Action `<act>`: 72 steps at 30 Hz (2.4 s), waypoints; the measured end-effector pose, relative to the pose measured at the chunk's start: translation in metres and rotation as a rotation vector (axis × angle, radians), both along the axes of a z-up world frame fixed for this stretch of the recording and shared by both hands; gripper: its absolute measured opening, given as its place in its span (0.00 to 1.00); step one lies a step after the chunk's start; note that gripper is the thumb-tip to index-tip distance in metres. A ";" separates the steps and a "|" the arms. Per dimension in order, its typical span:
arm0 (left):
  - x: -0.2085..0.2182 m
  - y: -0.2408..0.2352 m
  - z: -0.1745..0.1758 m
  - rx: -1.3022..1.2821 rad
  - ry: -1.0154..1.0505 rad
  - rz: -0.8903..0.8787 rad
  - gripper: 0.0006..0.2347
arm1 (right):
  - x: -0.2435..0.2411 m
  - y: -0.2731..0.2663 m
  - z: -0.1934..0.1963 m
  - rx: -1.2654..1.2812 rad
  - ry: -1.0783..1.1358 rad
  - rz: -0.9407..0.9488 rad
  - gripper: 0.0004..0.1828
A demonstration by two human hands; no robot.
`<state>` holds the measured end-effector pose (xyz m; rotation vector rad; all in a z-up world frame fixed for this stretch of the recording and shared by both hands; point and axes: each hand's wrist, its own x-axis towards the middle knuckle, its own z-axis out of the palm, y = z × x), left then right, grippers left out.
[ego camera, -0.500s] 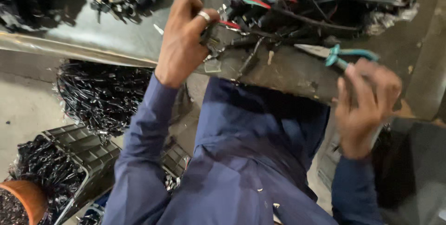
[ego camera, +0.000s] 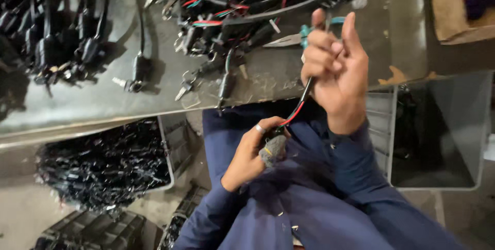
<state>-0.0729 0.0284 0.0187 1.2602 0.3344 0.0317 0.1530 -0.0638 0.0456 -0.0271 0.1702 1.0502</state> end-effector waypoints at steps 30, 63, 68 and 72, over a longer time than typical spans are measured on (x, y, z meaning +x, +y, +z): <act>0.032 -0.008 0.012 0.759 -0.487 -0.023 0.16 | -0.045 -0.049 0.047 -0.379 -1.085 -0.295 0.18; 0.001 0.000 -0.036 -0.172 -0.185 0.021 0.13 | -0.086 -0.072 -0.035 -0.865 -1.449 -0.059 0.08; 0.003 -0.008 -0.035 0.498 -0.400 0.188 0.19 | -0.116 -0.067 -0.063 -1.140 -1.436 -0.193 0.08; 0.002 -0.004 -0.036 0.489 -0.417 0.098 0.20 | -0.090 -0.088 -0.059 -1.069 -1.445 0.155 0.08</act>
